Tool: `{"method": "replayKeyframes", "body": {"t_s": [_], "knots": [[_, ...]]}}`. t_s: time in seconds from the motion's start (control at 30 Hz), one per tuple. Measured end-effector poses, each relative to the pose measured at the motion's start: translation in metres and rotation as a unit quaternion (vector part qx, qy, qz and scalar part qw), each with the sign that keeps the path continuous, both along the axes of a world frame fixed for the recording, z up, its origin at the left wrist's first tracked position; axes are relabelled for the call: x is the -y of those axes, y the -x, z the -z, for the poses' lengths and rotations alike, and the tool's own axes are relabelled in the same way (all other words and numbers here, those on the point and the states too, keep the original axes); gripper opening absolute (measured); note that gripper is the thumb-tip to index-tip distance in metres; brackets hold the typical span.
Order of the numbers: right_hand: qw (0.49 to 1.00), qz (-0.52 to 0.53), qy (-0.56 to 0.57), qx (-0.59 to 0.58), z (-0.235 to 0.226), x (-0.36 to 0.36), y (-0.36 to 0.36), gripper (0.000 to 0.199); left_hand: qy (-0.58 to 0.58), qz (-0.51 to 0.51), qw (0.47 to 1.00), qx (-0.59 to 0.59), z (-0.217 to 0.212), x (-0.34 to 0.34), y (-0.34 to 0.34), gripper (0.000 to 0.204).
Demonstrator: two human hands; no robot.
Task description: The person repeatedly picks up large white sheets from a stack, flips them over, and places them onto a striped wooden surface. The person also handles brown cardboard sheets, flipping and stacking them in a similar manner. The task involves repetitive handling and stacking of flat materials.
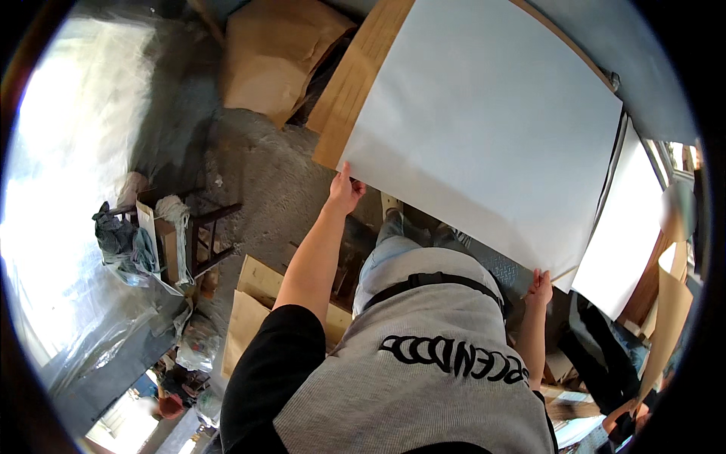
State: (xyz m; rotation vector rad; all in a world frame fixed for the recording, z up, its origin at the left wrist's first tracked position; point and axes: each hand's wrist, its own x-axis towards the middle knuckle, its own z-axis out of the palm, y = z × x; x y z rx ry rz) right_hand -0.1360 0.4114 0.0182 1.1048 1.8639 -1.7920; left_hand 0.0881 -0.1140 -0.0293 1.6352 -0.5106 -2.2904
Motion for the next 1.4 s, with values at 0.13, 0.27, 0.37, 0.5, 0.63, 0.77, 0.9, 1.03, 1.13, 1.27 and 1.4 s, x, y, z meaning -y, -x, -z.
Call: {"method": "replayKeyframes", "body": {"t_s": [0.13, 0.27, 0.37, 0.5, 0.63, 0.77, 0.9, 1.03, 1.13, 1.27, 1.4], "knots": [[0.997, 0.067, 0.012, 0.034, 0.014, -0.014, 0.004, 0.017, 0.001, 0.0, 1.0, -0.002, -0.001, -0.001, 0.009, 0.027], [0.996, 0.082, -0.037, 0.014, -0.007, 0.021, 0.002, 0.016, -0.007, -0.014, 1.0, 0.022, -0.005, 0.003, 0.008, 0.023], [0.993, 0.083, -0.077, 0.021, -0.01, 0.033, 0.006, 0.016, 0.013, 0.014, 0.999, 0.033, -0.009, 0.003, 0.012, 0.025], [0.99, 0.105, -0.084, 0.03, -0.006, 0.038, 0.003, 0.017, 0.041, 0.026, 0.998, 0.03, -0.005, 0.008, 0.01, 0.027], [0.984, 0.092, -0.139, 0.058, 0.001, 0.033, -0.006, 0.016, 0.036, 0.041, 0.998, 0.019, 0.004, 0.017, 0.003, 0.027], [0.984, 0.122, -0.123, 0.041, 0.006, 0.032, -0.016, 0.018, 0.04, 0.039, 0.998, 0.032, 0.005, 0.017, 0.003, 0.027], [0.987, 0.145, -0.04, 0.052, -0.006, 0.037, -0.014, 0.015, 0.037, 0.053, 0.997, 0.042, 0.005, 0.018, 0.003, 0.029], [0.986, 0.165, -0.012, 0.034, -0.001, 0.034, -0.016, 0.012, 0.044, 0.063, 0.995, 0.062, -0.004, 0.013, 0.009, 0.031], [0.984, 0.173, -0.032, 0.009, 0.005, 0.03, -0.018, 0.015, 0.041, 0.07, 0.994, 0.07, -0.01, 0.012, 0.013, 0.03], [0.982, 0.179, -0.055, -0.037, 0.016, 0.03, -0.023, 0.017, 0.034, 0.076, 0.994, 0.069, 0.0, 0.019, 0.008, 0.03], [0.996, 0.053, -0.069, -0.01, 0.005, 0.04, -0.031, 0.025, 0.042, 0.072, 0.993, 0.081, 0.002, 0.02, 0.007, 0.03]]}}
